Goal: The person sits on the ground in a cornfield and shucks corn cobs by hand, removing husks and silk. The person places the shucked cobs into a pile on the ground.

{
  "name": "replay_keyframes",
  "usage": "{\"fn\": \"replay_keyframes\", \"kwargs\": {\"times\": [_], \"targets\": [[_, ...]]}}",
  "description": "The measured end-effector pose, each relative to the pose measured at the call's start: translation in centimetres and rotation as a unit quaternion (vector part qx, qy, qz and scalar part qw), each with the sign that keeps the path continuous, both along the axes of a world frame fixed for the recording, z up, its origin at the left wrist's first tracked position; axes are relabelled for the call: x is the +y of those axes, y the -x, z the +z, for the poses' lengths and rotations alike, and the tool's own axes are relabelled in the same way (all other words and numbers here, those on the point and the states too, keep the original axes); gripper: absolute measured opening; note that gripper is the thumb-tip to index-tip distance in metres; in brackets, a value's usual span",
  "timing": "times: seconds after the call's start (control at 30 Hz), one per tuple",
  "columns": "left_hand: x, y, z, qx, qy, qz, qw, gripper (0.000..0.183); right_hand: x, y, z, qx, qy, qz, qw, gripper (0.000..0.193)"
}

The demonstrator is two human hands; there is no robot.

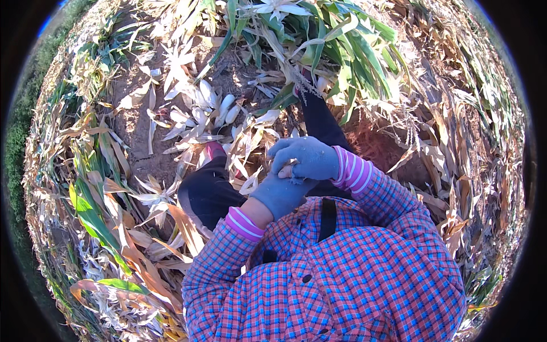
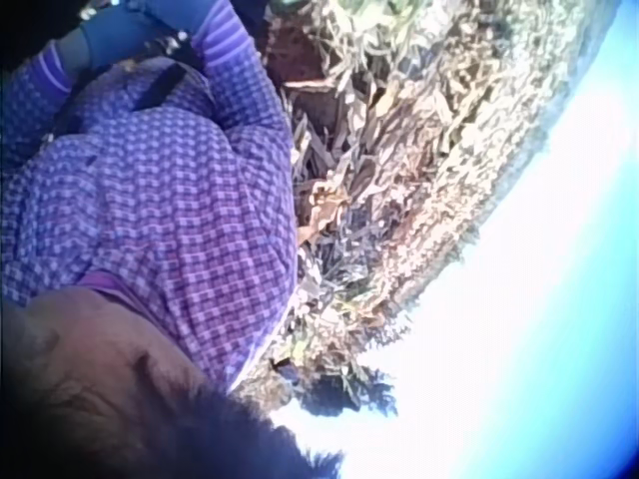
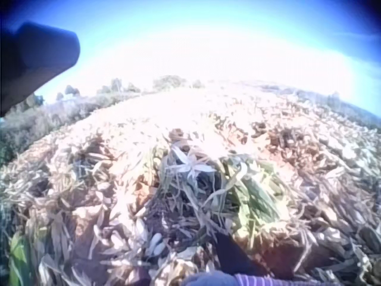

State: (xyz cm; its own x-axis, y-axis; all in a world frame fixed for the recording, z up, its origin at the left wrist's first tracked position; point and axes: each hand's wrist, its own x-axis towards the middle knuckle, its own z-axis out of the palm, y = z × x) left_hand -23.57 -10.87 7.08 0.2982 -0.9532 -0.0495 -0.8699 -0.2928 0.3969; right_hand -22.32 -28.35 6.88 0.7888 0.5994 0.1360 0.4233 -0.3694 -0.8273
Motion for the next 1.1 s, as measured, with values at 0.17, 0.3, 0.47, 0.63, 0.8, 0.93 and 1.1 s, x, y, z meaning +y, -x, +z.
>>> {"fn": "replay_keyframes", "kwargs": {"times": [0.17, 0.3, 0.47, 0.63, 0.8, 0.93, 1.1], "targets": [[-0.1, -0.1, -0.4, -0.049, 0.029, -0.003, 0.998, 0.042, 0.2, 0.2, -0.6, 0.007, -0.036, -0.032, 0.999, 0.021], [-0.4, -0.9, 0.5, -0.04, -0.02, 0.019, 0.999, 0.045, -0.4, -0.2, -0.3, 0.012, -0.119, -0.106, 0.987, 0.016], [0.9, -2.4, 0.9, -0.01, -0.168, 0.09, 0.982, 0.049, -1.4, 0.3, 2.2, 0.12, -0.137, -0.156, 0.971, 0.009], [1.4, -2.9, -0.3, -0.03, -0.1, 0.118, 0.988, 0.041, 0.6, 2.0, 1.6, 0.106, -0.134, -0.075, 0.982, 0.014], [1.2, -3.2, 0.8, -0.028, -0.16, 0.111, 0.98, 0.037, 1.8, 2.4, 2.8, 0.088, -0.077, -0.072, 0.991, 0.025], [1.0, -3.2, 0.6, -0.017, -0.162, 0.111, 0.98, 0.039, 1.9, 2.7, 2.6, 0.089, -0.037, -0.083, 0.992, 0.032], [0.8, -3.4, 1.3, -0.007, -0.194, 0.104, 0.975, 0.043, 2.5, 3.0, 2.1, 0.037, -0.054, -0.096, 0.993, 0.03]]}}
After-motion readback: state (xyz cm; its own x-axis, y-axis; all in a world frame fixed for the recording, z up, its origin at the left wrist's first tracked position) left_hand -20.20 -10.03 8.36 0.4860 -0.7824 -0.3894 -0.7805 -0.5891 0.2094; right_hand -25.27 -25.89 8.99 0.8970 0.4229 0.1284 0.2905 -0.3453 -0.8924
